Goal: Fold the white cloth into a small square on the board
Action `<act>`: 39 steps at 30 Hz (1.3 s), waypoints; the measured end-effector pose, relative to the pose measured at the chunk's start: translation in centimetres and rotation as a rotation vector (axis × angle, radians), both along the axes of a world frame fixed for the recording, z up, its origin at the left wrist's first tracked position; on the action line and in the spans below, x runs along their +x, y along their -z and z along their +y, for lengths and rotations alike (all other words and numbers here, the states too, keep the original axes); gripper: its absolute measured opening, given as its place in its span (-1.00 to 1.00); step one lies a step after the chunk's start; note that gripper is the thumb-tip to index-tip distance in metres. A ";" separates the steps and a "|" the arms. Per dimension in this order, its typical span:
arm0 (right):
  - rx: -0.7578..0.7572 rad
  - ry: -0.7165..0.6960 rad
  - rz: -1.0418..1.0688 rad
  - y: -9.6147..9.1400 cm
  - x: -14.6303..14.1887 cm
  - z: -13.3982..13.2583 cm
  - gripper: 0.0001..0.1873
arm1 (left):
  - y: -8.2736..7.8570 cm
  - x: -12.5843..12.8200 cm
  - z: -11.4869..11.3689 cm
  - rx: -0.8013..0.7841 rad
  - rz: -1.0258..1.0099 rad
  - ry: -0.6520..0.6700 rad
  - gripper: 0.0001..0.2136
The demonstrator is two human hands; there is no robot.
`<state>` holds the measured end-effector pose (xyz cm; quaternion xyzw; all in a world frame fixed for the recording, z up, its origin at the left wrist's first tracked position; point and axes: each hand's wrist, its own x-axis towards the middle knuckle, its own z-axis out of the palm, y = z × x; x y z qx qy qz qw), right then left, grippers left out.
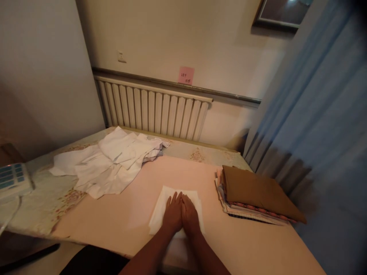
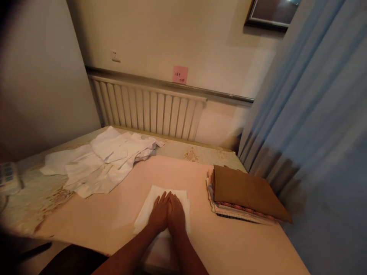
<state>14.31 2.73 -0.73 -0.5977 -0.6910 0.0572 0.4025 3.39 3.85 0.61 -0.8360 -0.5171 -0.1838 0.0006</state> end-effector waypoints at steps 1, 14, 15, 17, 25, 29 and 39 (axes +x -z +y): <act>0.014 0.020 -0.019 0.3 0.1 0.1 -0.52 | 0.1 -0.1 0.1 0.005 -0.014 -0.005 -0.54; 0.076 0.090 -0.364 1.4 0.0 0.2 -0.53 | 0.7 -2.4 1.3 0.132 -0.036 -0.103 -0.57; 0.070 0.093 -0.378 1.1 0.0 0.1 -0.53 | 0.6 -2.5 1.4 0.134 -0.038 -0.113 -0.56; 0.050 0.092 -0.410 0.7 0.2 0.0 -0.54 | 0.5 -2.8 1.5 0.138 -0.040 -0.130 -0.56; -0.033 0.141 -0.461 0.1 0.8 0.1 -0.53 | 0.3 -3.5 1.9 0.119 -0.032 -0.198 -0.55; -0.056 0.176 -0.475 0.0 1.3 0.1 -0.53 | 0.1 -3.6 2.2 0.070 -0.003 -0.238 -0.53; -0.081 0.191 -0.494 -0.5 1.4 0.1 -0.51 | 0.7 -5.2 2.3 0.083 0.052 -0.160 -0.53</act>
